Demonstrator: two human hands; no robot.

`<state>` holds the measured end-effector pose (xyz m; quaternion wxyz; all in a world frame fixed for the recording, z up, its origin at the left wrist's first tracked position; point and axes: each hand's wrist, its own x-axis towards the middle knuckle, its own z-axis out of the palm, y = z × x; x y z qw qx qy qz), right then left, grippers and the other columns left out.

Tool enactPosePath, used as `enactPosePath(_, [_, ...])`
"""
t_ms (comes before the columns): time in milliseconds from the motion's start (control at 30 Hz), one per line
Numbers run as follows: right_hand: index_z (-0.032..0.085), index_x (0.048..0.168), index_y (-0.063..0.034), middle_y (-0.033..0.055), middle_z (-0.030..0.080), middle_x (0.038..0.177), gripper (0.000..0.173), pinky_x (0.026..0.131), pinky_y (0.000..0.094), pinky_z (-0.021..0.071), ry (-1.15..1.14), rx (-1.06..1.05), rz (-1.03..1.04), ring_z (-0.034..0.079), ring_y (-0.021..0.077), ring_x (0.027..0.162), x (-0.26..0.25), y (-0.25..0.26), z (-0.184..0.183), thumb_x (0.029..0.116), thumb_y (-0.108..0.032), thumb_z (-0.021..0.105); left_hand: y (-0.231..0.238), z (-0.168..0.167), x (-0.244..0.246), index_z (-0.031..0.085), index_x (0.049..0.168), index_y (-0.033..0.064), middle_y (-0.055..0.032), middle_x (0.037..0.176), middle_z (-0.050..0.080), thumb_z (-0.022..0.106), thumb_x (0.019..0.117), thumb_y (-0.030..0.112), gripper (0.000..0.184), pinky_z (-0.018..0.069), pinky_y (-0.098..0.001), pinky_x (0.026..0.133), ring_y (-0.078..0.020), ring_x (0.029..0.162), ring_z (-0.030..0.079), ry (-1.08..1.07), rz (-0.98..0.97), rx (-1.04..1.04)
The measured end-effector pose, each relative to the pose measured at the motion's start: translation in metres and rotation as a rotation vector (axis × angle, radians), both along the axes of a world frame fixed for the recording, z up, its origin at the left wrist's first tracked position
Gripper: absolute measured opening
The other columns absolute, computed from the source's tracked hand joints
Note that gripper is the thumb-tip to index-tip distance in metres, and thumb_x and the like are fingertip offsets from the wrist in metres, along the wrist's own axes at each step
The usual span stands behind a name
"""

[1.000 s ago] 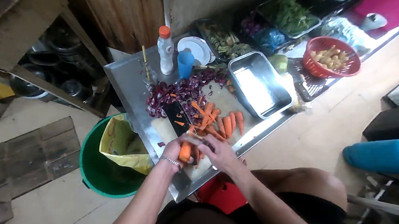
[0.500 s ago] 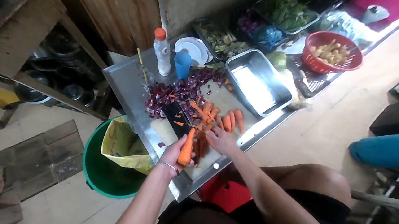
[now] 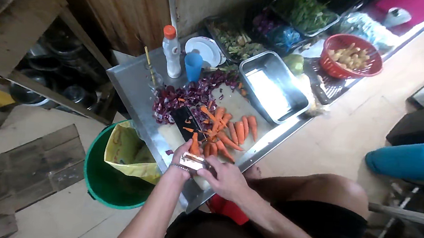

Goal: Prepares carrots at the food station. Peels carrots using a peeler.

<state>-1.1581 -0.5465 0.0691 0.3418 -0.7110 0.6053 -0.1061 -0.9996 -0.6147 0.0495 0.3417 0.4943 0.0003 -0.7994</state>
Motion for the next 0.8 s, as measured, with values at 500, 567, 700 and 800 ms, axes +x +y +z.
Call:
enactPosePath(500, [0.064,0.125,-0.0145,0.0089,0.068,0.078,0.055,0.067,0.0548,0.0572,0.063,0.034,-0.139,0.069,0.0291,0.072,-0.031,-0.027,-0.016,0.1042,-0.061,0.042,-0.004,0.020,-0.003,0.058,0.113,0.0109,-0.0092,0.085,0.062,0.040,0.1077,0.048,0.042,0.0468,-0.0291,0.045,-0.0171,0.058,0.057,-0.158,-0.043,0.008])
enactPosePath(567, [0.065,0.118,-0.0152,0.0055,0.064,0.071,0.055,0.061,0.0511,0.0559,0.042,0.002,-0.074,0.066,0.0251,0.064,-0.028,-0.021,-0.003,0.1030,-0.063,0.042,-0.002,0.015,0.003,0.062,0.120,0.0107,-0.0106,0.089,0.066,0.041,0.1067,0.049,0.046,0.0490,-0.0299,0.048,-0.0178,0.061,0.060,-0.124,-0.078,-0.018])
enactPosePath(700, [0.066,0.119,-0.0170,0.0051,0.065,0.072,0.053,0.063,0.0514,0.0565,-0.032,0.001,0.046,0.067,0.0244,0.067,-0.012,-0.016,0.010,0.1017,-0.063,0.047,-0.002,0.008,-0.002,0.062,0.121,0.0116,-0.0054,0.080,0.063,0.038,0.1070,0.050,0.047,0.0543,-0.0299,0.056,-0.0140,0.062,0.062,0.026,-0.102,-0.058])
enactPosePath(800, [0.067,0.119,-0.0168,0.0046,0.063,0.067,0.053,0.058,0.0506,0.0552,-0.029,-0.098,0.083,0.066,0.0242,0.062,-0.013,-0.020,0.000,0.1008,-0.063,0.048,-0.001,0.004,-0.001,0.062,0.121,0.0112,-0.0065,0.081,0.065,0.038,0.1073,0.048,0.047,0.0544,-0.0304,0.056,-0.0149,0.063,0.063,0.056,-0.107,-0.059])
